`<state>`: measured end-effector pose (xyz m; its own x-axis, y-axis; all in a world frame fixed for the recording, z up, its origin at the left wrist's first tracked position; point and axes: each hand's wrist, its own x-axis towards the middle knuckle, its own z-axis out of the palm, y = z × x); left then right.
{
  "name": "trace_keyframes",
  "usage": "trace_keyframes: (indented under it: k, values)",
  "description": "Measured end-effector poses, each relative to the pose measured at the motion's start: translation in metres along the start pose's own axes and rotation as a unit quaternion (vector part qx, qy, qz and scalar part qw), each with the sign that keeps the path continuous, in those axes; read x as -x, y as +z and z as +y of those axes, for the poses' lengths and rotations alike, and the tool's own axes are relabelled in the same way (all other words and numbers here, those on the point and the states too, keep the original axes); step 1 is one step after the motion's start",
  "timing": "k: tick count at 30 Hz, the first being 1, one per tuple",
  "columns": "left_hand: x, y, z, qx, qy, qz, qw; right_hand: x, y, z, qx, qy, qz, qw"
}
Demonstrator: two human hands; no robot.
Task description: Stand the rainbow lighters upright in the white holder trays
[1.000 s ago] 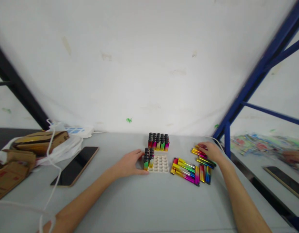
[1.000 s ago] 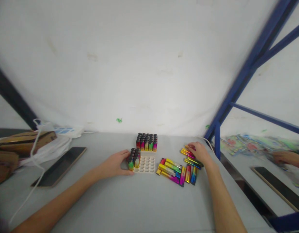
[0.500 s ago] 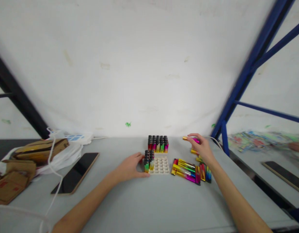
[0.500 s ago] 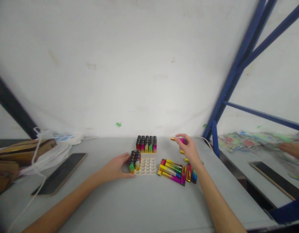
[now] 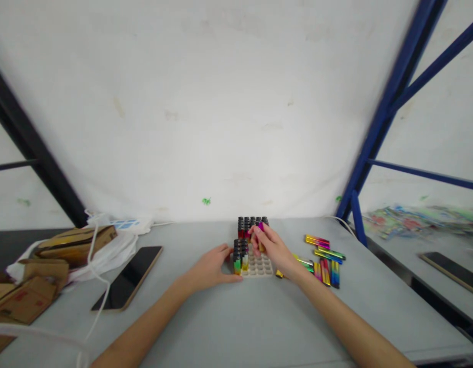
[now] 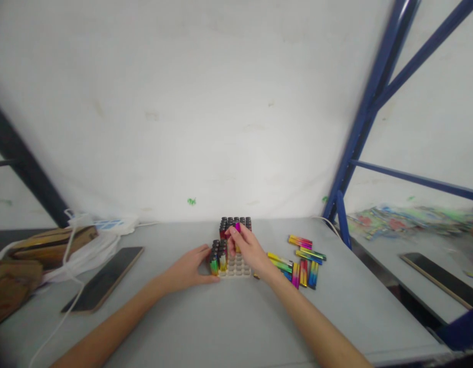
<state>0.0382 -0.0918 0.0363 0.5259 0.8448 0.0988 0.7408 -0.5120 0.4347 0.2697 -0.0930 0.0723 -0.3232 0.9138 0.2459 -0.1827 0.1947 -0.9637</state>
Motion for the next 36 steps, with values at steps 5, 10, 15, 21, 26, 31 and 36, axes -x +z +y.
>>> trace_keyframes:
  k: [5,10,15,21,26,31,36]
  values:
    - [0.002,-0.001,0.006,-0.013,-0.014,-0.002,1.000,-0.013,0.014,0.011,-0.015,0.039,0.025,0.999]
    - [0.004,0.000,0.008,-0.003,-0.012,0.002,1.000,-0.008,0.020,0.028,0.102,-0.008,0.101,0.990]
    - [0.002,0.001,0.005,0.002,0.003,0.007,1.000,0.007,0.022,0.036,0.179,-0.031,0.129,0.975]
    - [0.000,0.003,0.001,-0.004,0.015,0.012,1.000,0.014,0.022,0.035,0.231,-0.052,0.102,0.966]
    - [0.000,0.002,0.002,-0.012,0.017,0.012,1.000,0.015,0.014,0.027,0.273,-0.089,0.058,0.956]
    - [-0.002,0.003,0.000,-0.027,0.021,0.013,0.999,0.017,-0.006,0.009,0.396,-0.174,0.007,0.902]
    - [-0.004,0.005,-0.004,-0.019,0.029,0.018,0.999,0.018,-0.020,0.001,0.474,-0.214,-0.052,0.853]
